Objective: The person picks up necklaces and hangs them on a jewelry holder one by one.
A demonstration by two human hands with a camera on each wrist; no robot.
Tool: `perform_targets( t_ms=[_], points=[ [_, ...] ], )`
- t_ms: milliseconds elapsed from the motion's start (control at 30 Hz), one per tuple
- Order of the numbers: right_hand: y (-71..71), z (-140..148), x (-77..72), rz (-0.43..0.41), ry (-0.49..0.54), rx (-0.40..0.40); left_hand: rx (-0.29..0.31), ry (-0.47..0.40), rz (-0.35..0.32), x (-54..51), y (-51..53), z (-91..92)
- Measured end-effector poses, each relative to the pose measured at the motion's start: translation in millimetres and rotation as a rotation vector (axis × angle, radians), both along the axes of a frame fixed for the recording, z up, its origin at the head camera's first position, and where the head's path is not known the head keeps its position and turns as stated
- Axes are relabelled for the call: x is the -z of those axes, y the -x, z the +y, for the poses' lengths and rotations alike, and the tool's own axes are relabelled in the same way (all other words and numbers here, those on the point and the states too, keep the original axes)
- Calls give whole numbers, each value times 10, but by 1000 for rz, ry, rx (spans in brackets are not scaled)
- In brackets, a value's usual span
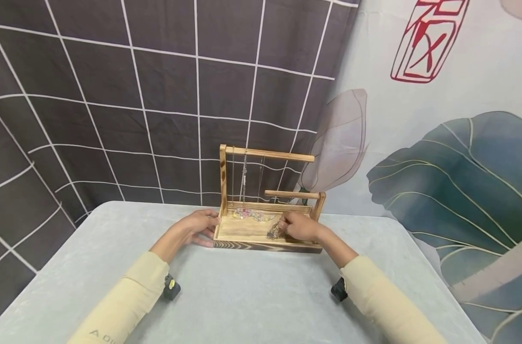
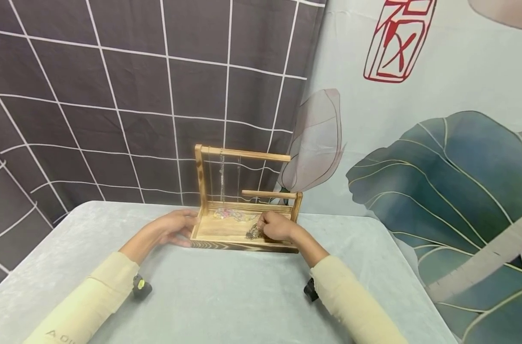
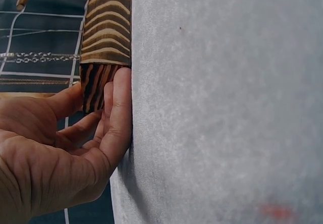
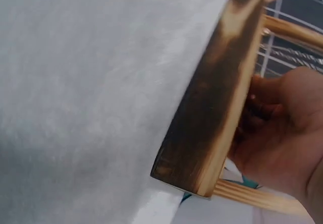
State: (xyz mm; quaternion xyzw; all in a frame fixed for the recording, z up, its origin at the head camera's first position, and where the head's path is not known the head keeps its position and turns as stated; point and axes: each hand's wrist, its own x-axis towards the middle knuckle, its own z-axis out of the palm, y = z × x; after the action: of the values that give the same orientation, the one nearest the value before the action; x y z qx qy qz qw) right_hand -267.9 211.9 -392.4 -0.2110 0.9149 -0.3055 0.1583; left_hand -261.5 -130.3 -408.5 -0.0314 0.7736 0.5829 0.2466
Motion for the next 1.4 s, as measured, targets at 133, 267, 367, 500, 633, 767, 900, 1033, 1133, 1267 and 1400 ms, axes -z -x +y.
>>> perform_targets(
  t_ms=[133,267,367,500,633,767,900,1033,1133,1267,1400],
  points=[
    [30,38,5,-250,309,122,5,3,4,-11,2,2],
    [20,41,24,-371,491,217,2,2,-3,-20,-4,4],
    [13,36,36,-415,565,266,0,4,0,-11,-10,3],
    [44,39,64,-500,623,301,-3,1,1,1,-6,-6],
    [74,61,76,-588,656,311,-1,1,0,-6,-4,-13],
    [71,73,73,-556,635,334,0,1,-4,-13,-3,-7],
    [28,55,80,-363,545,358,2,-1,-3,-3,4,0],
    [-6,10,114,-60,352,362,-5,-3,-3,-2,9,-1],
    [-22,-31,135,142,199,368,-6,-5,-3,-7,7,-9],
    [-32,-62,162,252,133,377,-5,-6,-7,-11,1,-14],
    [-37,-71,185,205,176,405,-3,-6,-5,-11,-7,-9]
  ],
)
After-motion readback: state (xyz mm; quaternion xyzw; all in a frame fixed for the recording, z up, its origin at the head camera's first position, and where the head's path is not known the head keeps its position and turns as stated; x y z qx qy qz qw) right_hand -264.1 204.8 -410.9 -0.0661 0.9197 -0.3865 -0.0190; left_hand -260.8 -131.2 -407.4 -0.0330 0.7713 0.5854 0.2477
